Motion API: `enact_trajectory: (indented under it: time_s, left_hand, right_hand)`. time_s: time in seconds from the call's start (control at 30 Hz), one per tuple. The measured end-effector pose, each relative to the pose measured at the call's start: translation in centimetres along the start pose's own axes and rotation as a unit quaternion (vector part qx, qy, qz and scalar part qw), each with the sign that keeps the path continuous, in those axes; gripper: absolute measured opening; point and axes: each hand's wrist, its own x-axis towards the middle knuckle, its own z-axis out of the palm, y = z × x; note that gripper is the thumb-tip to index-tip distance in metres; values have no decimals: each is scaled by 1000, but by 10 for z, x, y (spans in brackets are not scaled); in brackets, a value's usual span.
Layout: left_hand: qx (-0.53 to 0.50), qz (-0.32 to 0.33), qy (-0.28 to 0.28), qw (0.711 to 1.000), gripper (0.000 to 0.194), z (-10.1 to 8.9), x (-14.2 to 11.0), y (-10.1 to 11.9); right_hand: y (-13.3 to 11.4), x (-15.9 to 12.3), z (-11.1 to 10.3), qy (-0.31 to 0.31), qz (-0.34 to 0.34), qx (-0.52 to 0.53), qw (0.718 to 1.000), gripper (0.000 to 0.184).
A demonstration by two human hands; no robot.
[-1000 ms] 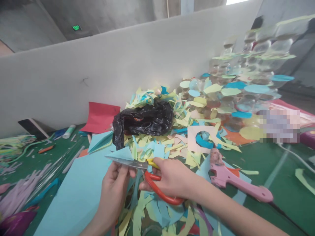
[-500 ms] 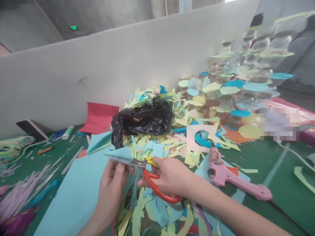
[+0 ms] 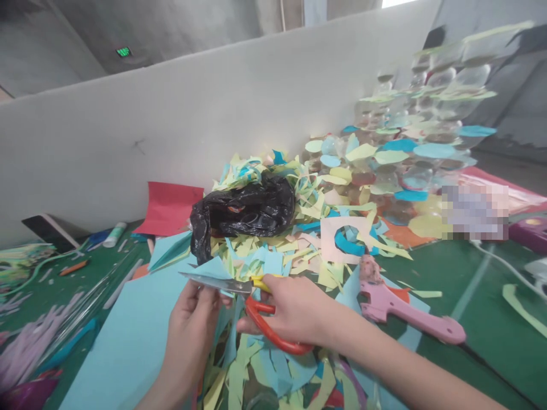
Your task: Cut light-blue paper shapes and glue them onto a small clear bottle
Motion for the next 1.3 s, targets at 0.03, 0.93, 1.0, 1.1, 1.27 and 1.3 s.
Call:
enact_trajectory:
  time_s: [0.03,0.93,1.0,1.1,1.27,1.3]
  left_hand:
    - [8,-4,3,1000,31,0,-1,0]
    - [107,40,15,993,35,-4,-2,-6]
    - [103,38,12,994,35,-2,-3,-4]
    - [98,26,12,995,34,1,-6,0]
    - [106,25,4,994,34,3,-7,1]
    - [111,20,-6,994,35,3,-7,-1]
  right_hand:
    - [0,0,0,0,-3,5,1000,50]
    - [3,5,3,22,-8,-6,1000,49]
    - [2,2,3,22,-24,5,999,47]
    - [0,0,3,21,-35,20,999,45]
    - [1,6,10,52,-13,11,999,50]
    - [2,7,11,56,-11,9,998,51]
